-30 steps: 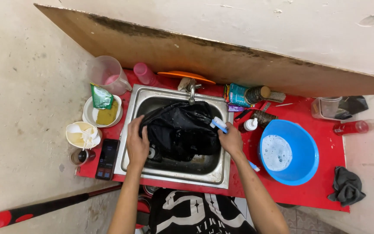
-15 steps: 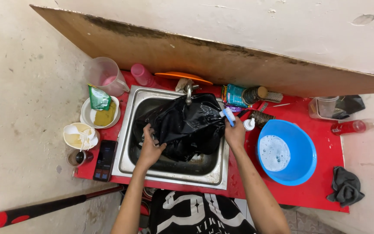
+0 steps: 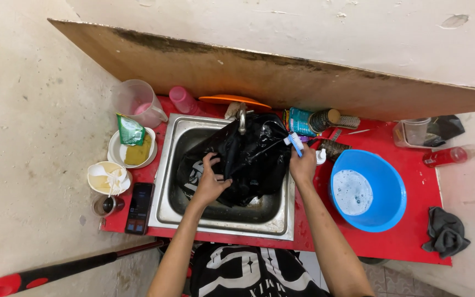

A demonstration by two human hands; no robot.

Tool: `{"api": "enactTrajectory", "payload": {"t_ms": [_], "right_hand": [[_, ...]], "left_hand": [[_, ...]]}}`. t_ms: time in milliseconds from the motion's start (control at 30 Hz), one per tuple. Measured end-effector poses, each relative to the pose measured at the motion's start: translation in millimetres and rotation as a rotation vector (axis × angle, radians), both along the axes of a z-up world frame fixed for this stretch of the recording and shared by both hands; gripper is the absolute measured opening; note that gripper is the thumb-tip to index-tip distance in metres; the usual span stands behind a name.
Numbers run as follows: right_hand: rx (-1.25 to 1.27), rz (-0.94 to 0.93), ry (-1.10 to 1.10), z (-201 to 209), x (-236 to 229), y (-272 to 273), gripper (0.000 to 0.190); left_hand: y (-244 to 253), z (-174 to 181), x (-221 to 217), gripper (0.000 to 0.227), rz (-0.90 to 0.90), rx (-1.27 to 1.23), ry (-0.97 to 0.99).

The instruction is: The person washes a black bag by hand in a sink using a brush and soapy water.

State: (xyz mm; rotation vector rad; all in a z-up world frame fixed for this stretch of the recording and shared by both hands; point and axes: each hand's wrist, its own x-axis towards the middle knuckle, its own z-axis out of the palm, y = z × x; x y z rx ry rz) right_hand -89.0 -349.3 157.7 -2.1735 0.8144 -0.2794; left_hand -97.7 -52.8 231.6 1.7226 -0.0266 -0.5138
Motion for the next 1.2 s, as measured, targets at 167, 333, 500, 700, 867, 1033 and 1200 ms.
{"api": "enactTrajectory", "payload": {"t_ms": [167,333,500,700,867,1033,1200], "right_hand": [[-0.038,-0.034,-0.217,29.6,-24.3,36.7,0.021],[0.292,0.165,-0.237,54.2,-35.1,89.6,0.031],[0.306,0.253,-0.036,18.4,-13.8,112.2,0.045],[0.388,0.139,0.069,-30.7,-11.7,114.7,0.028],[0.477,0.088,-0.012,-54.2,-12.4,99.0,0.017],[0.577,0.027,-0.077,-8.5,-18.6,105.5,0.024],[0.611,0.113,-0.107,17.8,-22.8,110.3,0.032]], "left_hand": [[-13.5,-13.9,1.2,0.094,0.028,0.006,-0.032],[-31.7,-17.8,2.5,0.093,0.012,0.037,-0.055],[-37.3,-46.7,9.9,0.085,-0.077,0.093,-0.07],[-29.8,-88.4,13.5,0.088,-0.186,0.155,-0.075],[-29.5,-87.5,18.5,0.087,-0.202,0.144,-0.123],[-31.4,-52.0,18.5,0.088,-0.21,0.127,-0.148],[-27.0,-38.3,7.9,0.079,-0.099,-0.03,-0.083]]}}
